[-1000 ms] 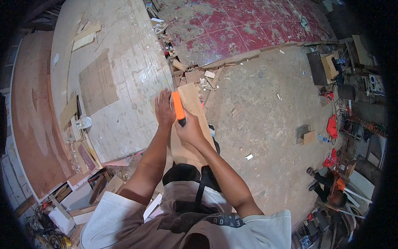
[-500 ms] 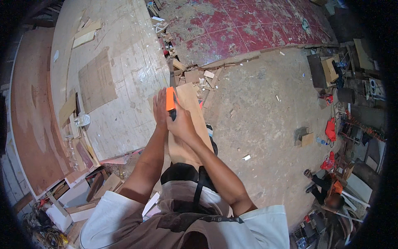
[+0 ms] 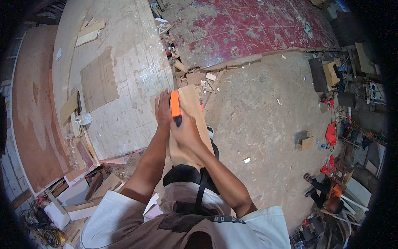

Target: The person cuts a wooden board using a handsaw, holds and aligns the board on a workbench, and cuts the board again with the handsaw.

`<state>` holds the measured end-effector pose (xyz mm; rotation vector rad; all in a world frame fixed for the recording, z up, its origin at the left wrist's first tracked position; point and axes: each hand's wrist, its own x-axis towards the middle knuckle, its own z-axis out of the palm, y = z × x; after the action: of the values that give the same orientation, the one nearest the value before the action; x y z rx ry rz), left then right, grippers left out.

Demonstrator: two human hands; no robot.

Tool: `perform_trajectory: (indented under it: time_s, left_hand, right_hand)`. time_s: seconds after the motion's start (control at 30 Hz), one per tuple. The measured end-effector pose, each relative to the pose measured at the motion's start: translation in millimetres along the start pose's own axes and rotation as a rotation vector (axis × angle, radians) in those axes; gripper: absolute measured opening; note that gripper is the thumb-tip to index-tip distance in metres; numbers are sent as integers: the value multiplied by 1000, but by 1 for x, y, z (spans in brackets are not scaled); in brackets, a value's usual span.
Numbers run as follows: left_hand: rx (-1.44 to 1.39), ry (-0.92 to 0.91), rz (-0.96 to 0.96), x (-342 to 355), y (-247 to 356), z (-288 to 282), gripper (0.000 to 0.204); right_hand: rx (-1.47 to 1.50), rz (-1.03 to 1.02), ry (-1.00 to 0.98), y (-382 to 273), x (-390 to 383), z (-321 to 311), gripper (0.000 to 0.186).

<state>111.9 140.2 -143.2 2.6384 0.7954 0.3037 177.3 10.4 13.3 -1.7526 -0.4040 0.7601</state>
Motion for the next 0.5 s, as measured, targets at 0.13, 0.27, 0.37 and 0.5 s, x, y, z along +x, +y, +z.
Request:
perform_trajectory:
  time_s: [0.13,0.27,0.37,0.5]
  left_hand:
    - [31,4,-34,-8,-11,-3,44]
    - [-27,28,-1,-2,3,3,45]
    - [-15,28,22,5,5,7,45]
    - [48,4,-6,-8,-14,-4,45]
  right_hand:
    - [-17,63,-77,-31,-74,-15,14]
    - [11,6,18,16,-17,-6,14]
    - [13,-83,0,21,26,0,15]
    - [24,12,-30,-37,-49,-3,14]
